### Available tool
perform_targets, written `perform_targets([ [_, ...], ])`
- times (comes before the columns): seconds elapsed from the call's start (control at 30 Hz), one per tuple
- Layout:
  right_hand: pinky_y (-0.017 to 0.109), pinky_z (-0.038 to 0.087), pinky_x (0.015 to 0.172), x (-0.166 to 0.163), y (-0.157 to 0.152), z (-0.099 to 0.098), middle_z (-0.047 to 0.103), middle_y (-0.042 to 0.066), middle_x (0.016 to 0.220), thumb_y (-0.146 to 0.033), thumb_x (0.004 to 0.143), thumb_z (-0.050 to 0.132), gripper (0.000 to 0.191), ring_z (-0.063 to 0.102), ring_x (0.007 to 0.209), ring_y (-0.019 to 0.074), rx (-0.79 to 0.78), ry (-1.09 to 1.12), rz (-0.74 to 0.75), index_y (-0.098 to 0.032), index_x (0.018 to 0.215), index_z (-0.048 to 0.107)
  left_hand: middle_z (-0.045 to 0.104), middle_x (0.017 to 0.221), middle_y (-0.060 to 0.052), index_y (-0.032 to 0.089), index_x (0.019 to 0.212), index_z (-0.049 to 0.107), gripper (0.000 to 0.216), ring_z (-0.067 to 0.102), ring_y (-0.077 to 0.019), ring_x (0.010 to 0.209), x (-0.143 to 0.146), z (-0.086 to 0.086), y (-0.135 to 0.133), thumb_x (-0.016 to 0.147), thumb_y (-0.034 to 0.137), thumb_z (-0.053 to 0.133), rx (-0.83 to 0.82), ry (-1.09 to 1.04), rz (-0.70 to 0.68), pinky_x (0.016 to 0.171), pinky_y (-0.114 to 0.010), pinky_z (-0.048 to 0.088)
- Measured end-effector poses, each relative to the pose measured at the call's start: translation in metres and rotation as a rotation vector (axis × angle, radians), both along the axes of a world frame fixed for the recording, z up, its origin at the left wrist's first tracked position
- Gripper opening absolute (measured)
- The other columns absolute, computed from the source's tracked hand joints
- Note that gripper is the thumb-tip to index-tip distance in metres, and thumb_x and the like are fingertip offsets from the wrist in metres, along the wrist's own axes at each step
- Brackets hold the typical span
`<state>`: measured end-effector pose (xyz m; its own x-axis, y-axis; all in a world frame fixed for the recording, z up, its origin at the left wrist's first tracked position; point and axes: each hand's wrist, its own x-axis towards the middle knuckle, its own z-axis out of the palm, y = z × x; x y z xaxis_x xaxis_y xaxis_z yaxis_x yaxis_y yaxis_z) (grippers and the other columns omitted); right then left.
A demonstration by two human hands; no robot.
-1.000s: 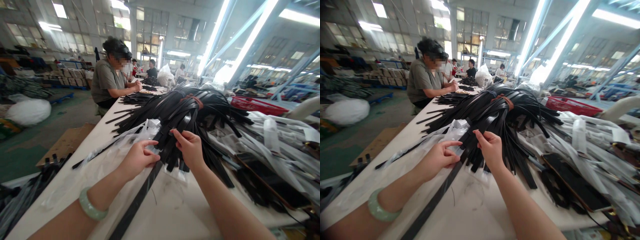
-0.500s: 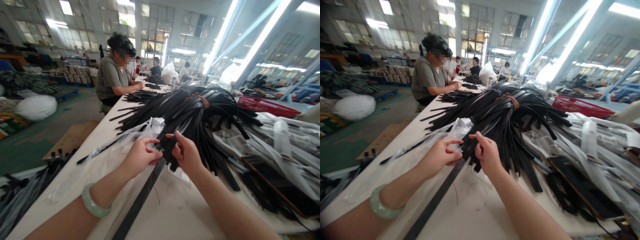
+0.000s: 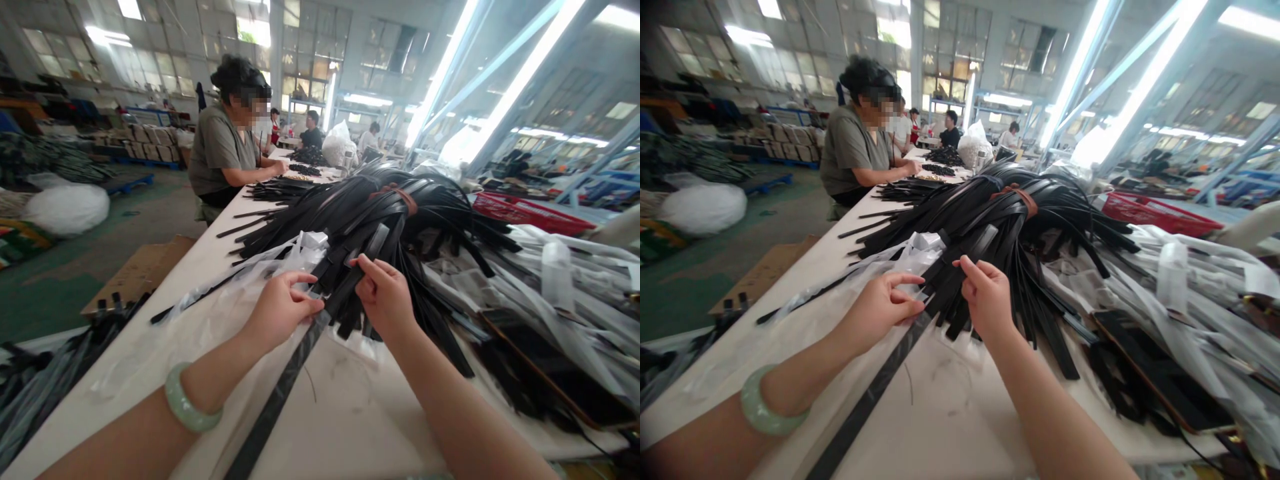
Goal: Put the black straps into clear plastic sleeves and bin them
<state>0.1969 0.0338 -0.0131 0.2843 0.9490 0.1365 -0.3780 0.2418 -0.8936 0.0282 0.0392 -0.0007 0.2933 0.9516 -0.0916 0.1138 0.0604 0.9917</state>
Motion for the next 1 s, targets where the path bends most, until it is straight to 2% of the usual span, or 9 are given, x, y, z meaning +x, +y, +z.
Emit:
perform_targets([
  [0.1, 0.022, 0.012, 0.036, -0.003, -0.002, -0.004, 0.054, -0.001, 0.048, -0.037, 0.068, 0.079, 0.034, 0.028, 0.037, 0.0033, -0.034, -0.076, 0.07, -0.015, 0.053, 0.058, 0.068, 0.056, 0.0, 0.011, 0.107, 0.061, 0.041, 0.06, -0.0129, 0.05, -0.001, 0.001, 0.0, 0.069, 0.016, 0.073, 0.083, 0.022, 0.048, 0.054, -0.022, 0.049],
  [0.17, 0.021, 0.014, 0.036, -0.011, -0.005, -0.011, 0.051, -0.002, 0.045, -0.038, 0.069, 0.077, 0.036, 0.033, 0.037, 0.0049, -0.079, -0.178, 0.213, -0.016, 0.052, 0.055, 0.069, 0.058, 0.0, 0.012, 0.107, 0.061, 0.04, 0.062, -0.0137, 0.051, -0.002, 0.002, 0.001, 0.069, 0.017, 0.073, 0.135, 0.019, 0.088, 0.053, -0.022, 0.049],
  [0.23, 0.02, 0.017, 0.037, -0.016, -0.006, -0.015, 0.045, -0.005, 0.043, -0.039, 0.071, 0.075, 0.034, 0.035, 0.039, 0.0058, -0.074, -0.22, 0.266, -0.016, 0.056, 0.055, 0.071, 0.062, -0.002, 0.013, 0.109, 0.06, 0.042, 0.064, -0.0156, 0.054, -0.003, 0.002, 0.003, 0.07, 0.019, 0.073, 0.126, 0.008, 0.106, 0.055, -0.024, 0.052],
  [0.4, 0.019, 0.014, 0.038, -0.006, 0.004, -0.012, 0.041, -0.009, 0.047, -0.035, 0.069, 0.076, 0.026, 0.029, 0.039, 0.0043, -0.01, -0.075, 0.043, -0.018, 0.067, 0.057, 0.07, 0.061, -0.002, 0.013, 0.106, 0.061, 0.042, 0.067, -0.0187, 0.055, -0.002, 0.003, 0.004, 0.067, 0.018, 0.075, 0.057, 0.029, 0.084, 0.056, -0.029, 0.056],
  [0.53, 0.018, 0.016, 0.038, -0.008, 0.003, -0.012, 0.042, -0.008, 0.045, -0.028, 0.069, 0.073, 0.025, 0.029, 0.039, 0.0039, -0.042, -0.16, 0.282, -0.017, 0.06, 0.052, 0.072, 0.065, -0.003, 0.014, 0.104, 0.062, 0.038, 0.068, -0.0198, 0.059, -0.004, 0.002, 0.006, 0.068, 0.021, 0.075, 0.167, 0.045, 0.155, 0.059, -0.029, 0.055],
  [0.63, 0.017, 0.026, 0.039, -0.017, -0.004, -0.015, 0.05, -0.006, 0.047, -0.031, 0.072, 0.069, 0.024, 0.039, 0.039, 0.0051, -0.074, -0.297, 0.409, -0.017, 0.06, 0.053, 0.074, 0.071, -0.004, 0.015, 0.103, 0.063, 0.034, 0.07, -0.0209, 0.068, -0.006, 0.0, 0.007, 0.07, 0.02, 0.073, 0.318, 0.102, 0.215, 0.068, -0.03, 0.053],
  [0.77, 0.02, 0.043, 0.044, -0.026, -0.01, -0.014, 0.062, -0.001, 0.055, -0.039, 0.072, 0.068, 0.027, 0.056, 0.045, 0.0108, -0.125, -0.387, 0.404, -0.017, 0.063, 0.055, 0.074, 0.073, -0.003, 0.017, 0.101, 0.065, 0.029, 0.069, -0.0201, 0.073, -0.007, -0.003, 0.007, 0.072, 0.016, 0.069, 0.458, 0.17, 0.247, 0.078, -0.03, 0.049],
  [0.87, 0.021, 0.043, 0.042, -0.024, -0.01, -0.014, 0.061, -0.001, 0.053, -0.041, 0.073, 0.068, 0.029, 0.056, 0.044, 0.0112, -0.116, -0.402, 0.359, -0.017, 0.062, 0.056, 0.072, 0.073, -0.003, 0.016, 0.107, 0.062, 0.031, 0.068, -0.0182, 0.071, -0.009, -0.003, 0.011, 0.076, 0.019, 0.066, 0.455, 0.145, 0.187, 0.072, -0.028, 0.048],
  [1.0, 0.02, 0.039, 0.04, -0.016, -0.008, -0.016, 0.059, -0.001, 0.051, -0.04, 0.073, 0.071, 0.03, 0.05, 0.041, 0.0091, -0.027, -0.319, 0.284, -0.017, 0.061, 0.056, 0.068, 0.068, -0.004, 0.014, 0.101, 0.062, 0.038, 0.061, -0.0153, 0.054, -0.019, 0.011, 0.006, 0.082, 0.046, 0.062, 0.323, 0.121, -0.038, 0.051, -0.024, 0.043],
])
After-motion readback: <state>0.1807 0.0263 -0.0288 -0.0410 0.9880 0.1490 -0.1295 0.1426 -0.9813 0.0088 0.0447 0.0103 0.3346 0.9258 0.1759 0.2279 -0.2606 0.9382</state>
